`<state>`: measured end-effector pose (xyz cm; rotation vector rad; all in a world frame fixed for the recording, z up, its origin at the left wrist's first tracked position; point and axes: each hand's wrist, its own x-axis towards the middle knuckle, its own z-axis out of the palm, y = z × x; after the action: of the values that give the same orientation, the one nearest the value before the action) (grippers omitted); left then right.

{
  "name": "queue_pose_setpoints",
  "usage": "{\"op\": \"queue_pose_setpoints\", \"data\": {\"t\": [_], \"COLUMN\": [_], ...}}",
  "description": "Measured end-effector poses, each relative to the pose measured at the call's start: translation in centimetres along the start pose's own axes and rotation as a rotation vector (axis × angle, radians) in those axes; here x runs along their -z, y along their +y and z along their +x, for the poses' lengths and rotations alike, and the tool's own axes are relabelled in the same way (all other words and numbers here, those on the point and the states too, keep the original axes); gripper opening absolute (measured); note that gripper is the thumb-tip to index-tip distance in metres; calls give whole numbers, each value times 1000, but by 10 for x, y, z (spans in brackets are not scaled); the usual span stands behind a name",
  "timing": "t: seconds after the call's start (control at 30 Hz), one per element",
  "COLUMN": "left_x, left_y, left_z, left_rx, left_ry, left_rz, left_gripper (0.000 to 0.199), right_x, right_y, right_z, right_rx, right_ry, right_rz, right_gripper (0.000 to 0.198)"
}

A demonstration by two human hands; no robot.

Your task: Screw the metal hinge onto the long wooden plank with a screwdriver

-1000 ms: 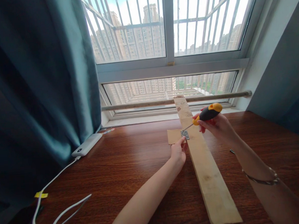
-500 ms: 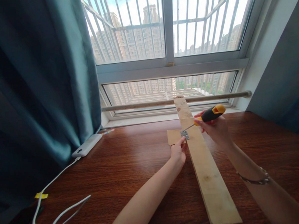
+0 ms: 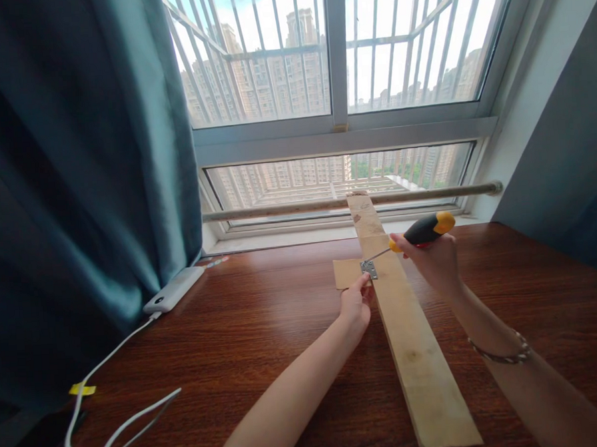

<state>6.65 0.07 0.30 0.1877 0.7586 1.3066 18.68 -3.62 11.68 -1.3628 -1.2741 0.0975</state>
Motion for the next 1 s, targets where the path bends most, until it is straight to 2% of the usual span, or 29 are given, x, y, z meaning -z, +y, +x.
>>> {"op": "queue_pose_setpoints", "data": {"t": [0.07,0.2,0.3,0.37,0.47,0.6,0.67,0.87,1.0], "left_x": [0,-1,-1,-1,-2,0,0,-2,-3], "left_y": [0,1,1,1,1,2,2,2,3], "left_z": [0,-1,-1,-1,-2,-2,-2,-3,-4], "left_rx": [-2,-2,-1,-6,-6,-3,-8,-6,-9], "left_ry": [5,1,1,3,4,-4,-7,5,21], "left_rz": [9,3,-12,-19,-20,-16,-19,-3,-12], "left_gripper": [21,20,18,17,17,18,18,19,18], "right_x": [-2,8,21,25,21,3,-5,-8,-1], "right_y": [0,-2,-2,1,7,14,15,11,6], "right_z": [2,13,20,23,23,15,11,10,12], "right_rx": [-51,-204,-302,-331,-286,-73,-15,-101,-94], "right_ry": [-64,-282,-447,-481,-362,24,108,-72,-194], "right_rz": [168,516,637,664,508,34,-10,407,418], "right_gripper": [32,57,59,58,47,36,36,35,33]}}
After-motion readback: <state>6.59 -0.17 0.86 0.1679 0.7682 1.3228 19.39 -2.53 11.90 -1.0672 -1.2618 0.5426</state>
